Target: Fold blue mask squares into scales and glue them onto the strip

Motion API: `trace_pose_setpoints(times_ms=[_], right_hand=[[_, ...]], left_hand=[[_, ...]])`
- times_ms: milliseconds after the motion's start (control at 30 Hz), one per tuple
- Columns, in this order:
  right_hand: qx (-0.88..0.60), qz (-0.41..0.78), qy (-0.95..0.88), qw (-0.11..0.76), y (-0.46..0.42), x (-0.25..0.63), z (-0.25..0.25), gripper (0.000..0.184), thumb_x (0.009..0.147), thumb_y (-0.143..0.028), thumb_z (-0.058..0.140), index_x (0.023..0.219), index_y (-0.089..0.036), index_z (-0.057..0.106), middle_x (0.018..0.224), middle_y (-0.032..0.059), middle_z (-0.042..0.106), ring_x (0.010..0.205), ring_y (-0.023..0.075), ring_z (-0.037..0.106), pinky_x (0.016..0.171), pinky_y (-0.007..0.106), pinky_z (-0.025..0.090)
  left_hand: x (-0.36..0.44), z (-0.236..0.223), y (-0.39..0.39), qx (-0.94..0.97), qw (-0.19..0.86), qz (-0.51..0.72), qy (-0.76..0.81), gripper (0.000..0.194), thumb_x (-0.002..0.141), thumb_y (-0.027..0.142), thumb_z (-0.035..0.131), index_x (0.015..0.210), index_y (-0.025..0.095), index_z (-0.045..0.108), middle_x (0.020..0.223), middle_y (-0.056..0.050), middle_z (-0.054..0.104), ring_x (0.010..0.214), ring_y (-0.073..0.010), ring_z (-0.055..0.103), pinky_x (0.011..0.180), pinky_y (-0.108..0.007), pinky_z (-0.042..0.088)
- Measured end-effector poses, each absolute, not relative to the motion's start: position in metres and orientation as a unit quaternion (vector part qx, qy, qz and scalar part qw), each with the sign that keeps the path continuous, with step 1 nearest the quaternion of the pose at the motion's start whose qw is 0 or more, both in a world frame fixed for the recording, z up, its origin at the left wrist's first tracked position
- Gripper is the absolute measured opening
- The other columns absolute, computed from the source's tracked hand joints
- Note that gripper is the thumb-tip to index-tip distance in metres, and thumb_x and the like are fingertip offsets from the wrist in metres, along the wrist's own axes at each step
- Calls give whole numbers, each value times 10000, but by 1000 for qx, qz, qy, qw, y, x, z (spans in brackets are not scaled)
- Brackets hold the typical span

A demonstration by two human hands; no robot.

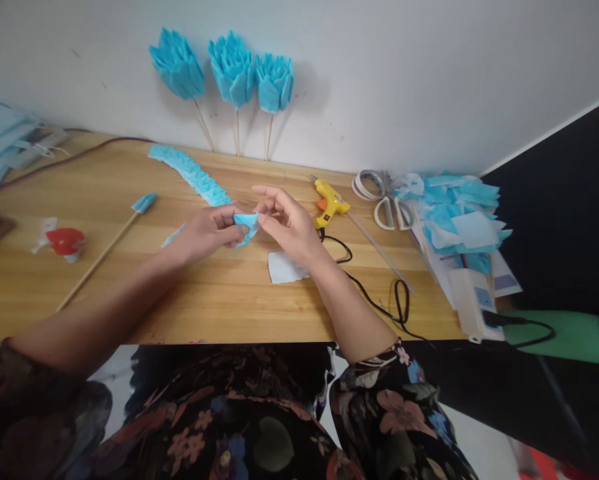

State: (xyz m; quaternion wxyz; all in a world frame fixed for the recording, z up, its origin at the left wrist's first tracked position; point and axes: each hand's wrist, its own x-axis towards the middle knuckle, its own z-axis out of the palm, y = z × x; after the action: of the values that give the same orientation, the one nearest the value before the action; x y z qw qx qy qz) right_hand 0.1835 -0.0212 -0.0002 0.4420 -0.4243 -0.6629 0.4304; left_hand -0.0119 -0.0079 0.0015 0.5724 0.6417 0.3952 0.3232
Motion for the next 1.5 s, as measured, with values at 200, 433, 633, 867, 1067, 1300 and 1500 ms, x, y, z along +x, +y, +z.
trace_pose_setpoints(times_ms=[200, 433, 633, 867, 1067, 1300, 1500], right_hand=[[-418, 434, -663, 445, -21, 185, 1, 508, 895, -362, 645, 1382, -275, 533, 1113, 49, 679, 1052, 197, 627, 899, 361, 550], [-399, 485, -647, 433, -23, 179, -2, 616, 887, -335, 671, 1462, -284, 456, 1095, 45, 696, 1018, 189, 640, 896, 364, 544], [-414, 505, -606, 453, -22, 173, -12, 639, 875, -298, 685, 1471, -292, 454, 894, -3, 656, 828, 154, 624, 812, 342, 551], [-422, 484, -612, 462, -20, 175, -12, 628, 856, -305, 685, 1449, -277, 479, 822, -26, 600, 759, 137, 558, 756, 316, 507], [-433, 492, -595, 465, -21, 174, -10, 645, 834, -298, 706, 1441, -290, 487, 814, -29, 606, 741, 144, 550, 755, 328, 508], [-434, 471, -622, 450, -20, 176, -10, 646, 862, -347, 690, 1463, -283, 460, 822, -21, 612, 741, 145, 540, 731, 320, 488], [-430, 496, -606, 450, -22, 174, -8, 635, 827, -335, 717, 1414, -264, 485, 779, -39, 578, 712, 135, 514, 690, 297, 448]], left_hand=[[-12, 0, -8, 583, 610, 363, 396, 46, 798, 168, 647, 777, 173, 605, 578, 37, 569, 514, -79, 506, 515, -205, 402], [-12, -7, -6, 500, 670, 418, 355, 133, 776, 237, 718, 790, 175, 601, 579, 39, 567, 495, -75, 487, 514, -216, 412], [-12, -4, -8, 517, 670, 399, 352, 154, 783, 265, 742, 801, 175, 619, 578, 38, 573, 504, -77, 492, 506, -215, 395], [-14, -6, -6, 534, 680, 377, 332, 200, 788, 310, 771, 803, 176, 623, 605, 32, 586, 520, -77, 501, 518, -217, 397], [-14, -7, -5, 502, 708, 379, 321, 195, 781, 296, 767, 821, 171, 623, 623, 19, 599, 538, -87, 518, 528, -221, 401], [-14, -4, -4, 474, 723, 392, 315, 185, 807, 314, 714, 809, 160, 612, 661, -3, 601, 548, -99, 529, 532, -235, 422], [-13, -2, -6, 560, 612, 416, 372, 215, 852, 363, 691, 785, 166, 639, 637, 10, 584, 571, -98, 518, 567, -228, 440]])
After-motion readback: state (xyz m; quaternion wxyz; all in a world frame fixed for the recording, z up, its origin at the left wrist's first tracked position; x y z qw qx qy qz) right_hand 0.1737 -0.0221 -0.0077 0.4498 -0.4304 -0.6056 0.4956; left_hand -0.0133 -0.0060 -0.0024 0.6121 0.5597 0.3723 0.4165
